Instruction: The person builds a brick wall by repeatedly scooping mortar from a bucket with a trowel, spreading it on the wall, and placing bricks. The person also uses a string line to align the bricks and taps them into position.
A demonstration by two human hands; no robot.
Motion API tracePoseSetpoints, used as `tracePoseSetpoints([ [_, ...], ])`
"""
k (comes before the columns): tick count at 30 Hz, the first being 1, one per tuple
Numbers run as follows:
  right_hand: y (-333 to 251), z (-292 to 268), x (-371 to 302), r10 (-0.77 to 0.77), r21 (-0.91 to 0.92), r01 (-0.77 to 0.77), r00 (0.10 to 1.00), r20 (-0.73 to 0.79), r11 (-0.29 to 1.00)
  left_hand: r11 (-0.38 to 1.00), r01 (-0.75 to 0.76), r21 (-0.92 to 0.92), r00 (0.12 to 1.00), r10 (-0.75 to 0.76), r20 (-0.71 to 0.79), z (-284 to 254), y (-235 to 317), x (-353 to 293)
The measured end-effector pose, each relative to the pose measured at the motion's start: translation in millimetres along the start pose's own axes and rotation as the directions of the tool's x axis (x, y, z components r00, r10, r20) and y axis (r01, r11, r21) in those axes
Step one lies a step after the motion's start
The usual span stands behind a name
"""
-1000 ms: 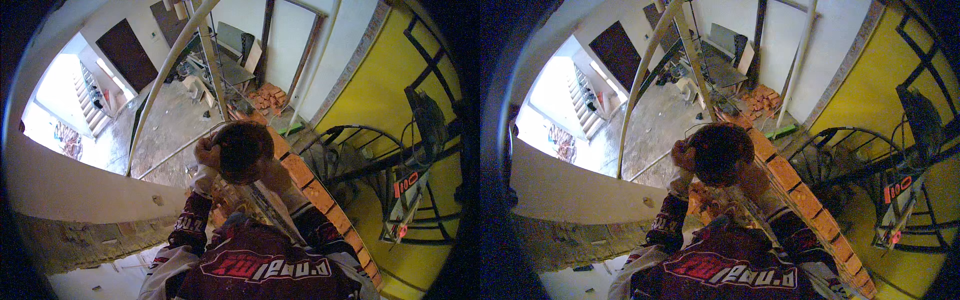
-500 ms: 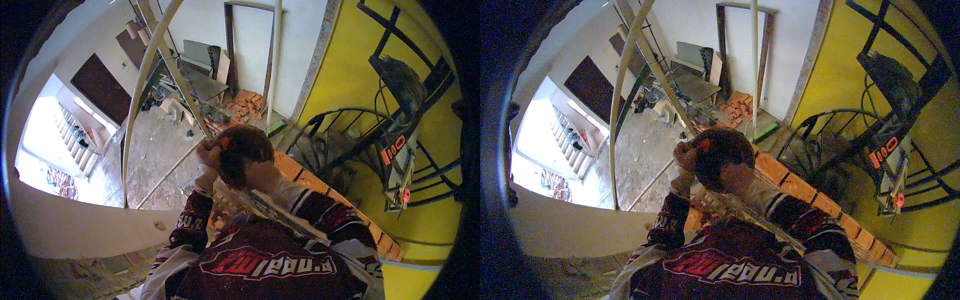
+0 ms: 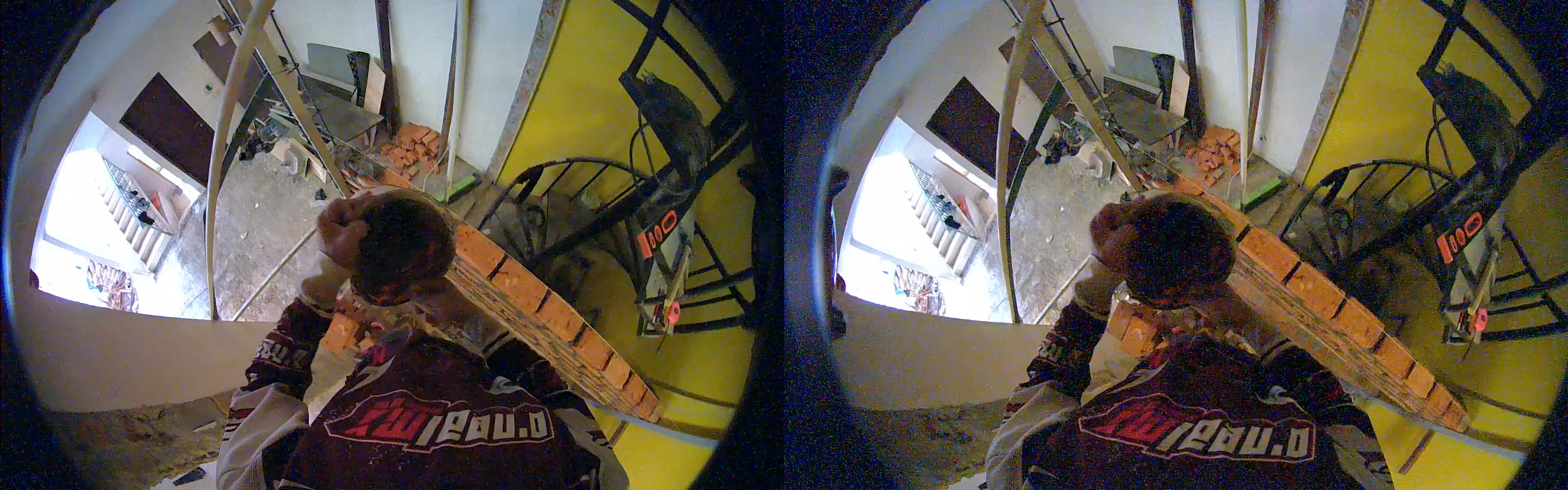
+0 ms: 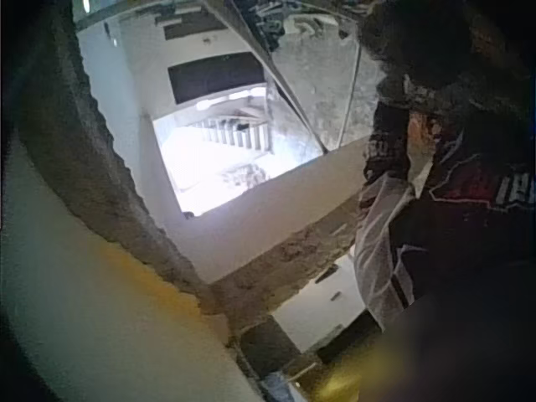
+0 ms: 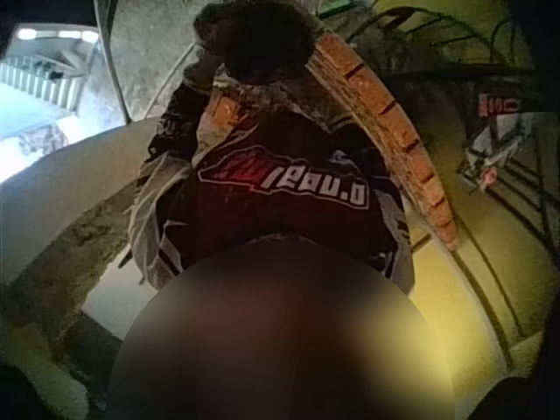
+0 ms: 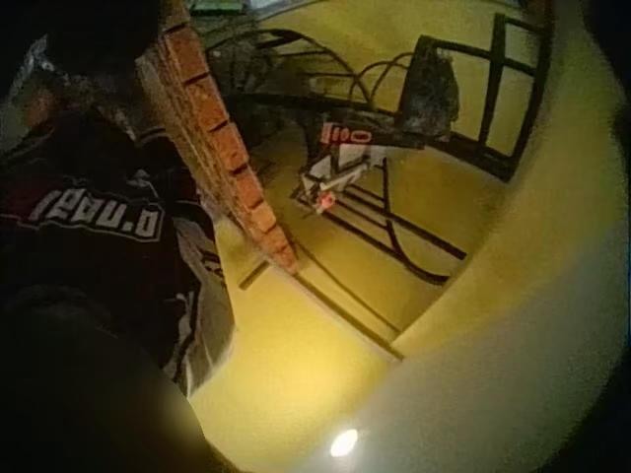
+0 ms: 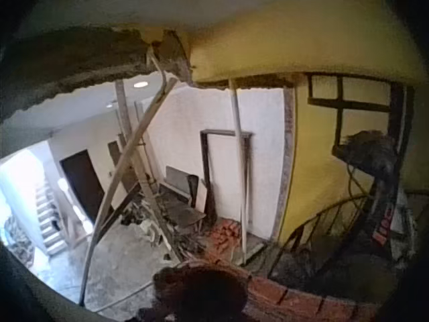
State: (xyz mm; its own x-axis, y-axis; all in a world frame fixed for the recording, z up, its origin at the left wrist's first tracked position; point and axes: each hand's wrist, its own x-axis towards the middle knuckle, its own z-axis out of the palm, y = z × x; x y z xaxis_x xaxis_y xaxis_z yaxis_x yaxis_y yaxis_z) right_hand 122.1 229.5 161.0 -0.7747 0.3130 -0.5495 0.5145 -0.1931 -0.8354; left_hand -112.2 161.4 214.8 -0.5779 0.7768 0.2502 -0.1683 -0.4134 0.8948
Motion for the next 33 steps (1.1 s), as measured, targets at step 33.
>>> tracePoseSetpoints([
  [33, 49, 3, -2, -0.727, -0.590, 0.551, 0.680, -0.094, 0.591, 0.992, 0.110, 0.066, 0.981, -0.098, -0.170, -12, -26, -43],
])
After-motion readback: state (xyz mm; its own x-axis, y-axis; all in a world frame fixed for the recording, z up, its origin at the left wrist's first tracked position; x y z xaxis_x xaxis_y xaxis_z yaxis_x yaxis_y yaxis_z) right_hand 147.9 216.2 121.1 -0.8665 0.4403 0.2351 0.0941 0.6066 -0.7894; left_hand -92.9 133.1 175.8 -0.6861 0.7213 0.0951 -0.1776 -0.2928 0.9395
